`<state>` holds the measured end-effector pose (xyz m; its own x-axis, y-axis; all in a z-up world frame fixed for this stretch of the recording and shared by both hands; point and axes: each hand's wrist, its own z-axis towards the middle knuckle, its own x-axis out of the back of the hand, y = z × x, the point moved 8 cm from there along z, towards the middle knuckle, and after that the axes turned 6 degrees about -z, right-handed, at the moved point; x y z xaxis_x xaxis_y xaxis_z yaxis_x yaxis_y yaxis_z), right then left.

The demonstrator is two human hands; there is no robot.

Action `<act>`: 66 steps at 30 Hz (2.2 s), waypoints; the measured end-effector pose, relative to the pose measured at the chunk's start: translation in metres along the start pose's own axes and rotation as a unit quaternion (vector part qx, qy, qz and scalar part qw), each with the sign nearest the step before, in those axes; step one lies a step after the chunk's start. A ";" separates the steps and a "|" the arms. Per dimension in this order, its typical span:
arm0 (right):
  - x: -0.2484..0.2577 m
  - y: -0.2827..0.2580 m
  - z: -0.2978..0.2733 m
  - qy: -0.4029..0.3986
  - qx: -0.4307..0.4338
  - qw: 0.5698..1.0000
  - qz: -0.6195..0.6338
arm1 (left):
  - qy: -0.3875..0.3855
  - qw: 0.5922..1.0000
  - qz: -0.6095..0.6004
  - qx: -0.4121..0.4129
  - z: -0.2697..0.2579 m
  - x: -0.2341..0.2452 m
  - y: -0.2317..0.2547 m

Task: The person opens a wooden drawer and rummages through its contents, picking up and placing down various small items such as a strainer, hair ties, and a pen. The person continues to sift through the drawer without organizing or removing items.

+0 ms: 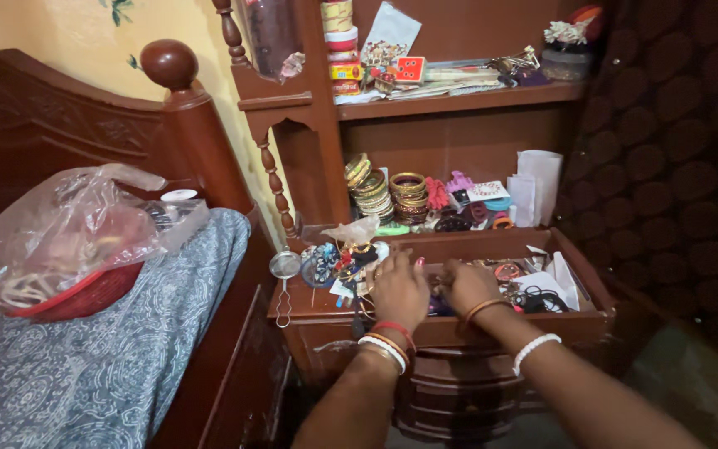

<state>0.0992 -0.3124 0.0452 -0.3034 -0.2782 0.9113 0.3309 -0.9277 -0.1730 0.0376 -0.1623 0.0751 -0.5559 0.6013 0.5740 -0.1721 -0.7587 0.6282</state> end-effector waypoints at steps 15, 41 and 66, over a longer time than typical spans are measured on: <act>-0.040 -0.024 0.028 -0.160 -0.030 0.986 0.017 | 0.030 0.999 -0.014 -0.005 0.002 0.000 -0.002; -0.052 0.077 0.054 -0.051 -0.172 0.806 0.565 | -0.075 0.992 -0.101 -0.005 -0.005 0.005 0.012; -0.040 0.047 0.040 -0.050 -0.175 0.784 0.594 | -0.071 0.989 -0.129 -0.019 -0.007 0.012 0.015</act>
<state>0.1623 -0.3345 0.0151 0.1109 -0.9925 0.0515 0.0569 -0.0454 -0.9973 0.0221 -0.1685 0.0879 -0.3703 0.8036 0.4660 -0.3256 -0.5821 0.7450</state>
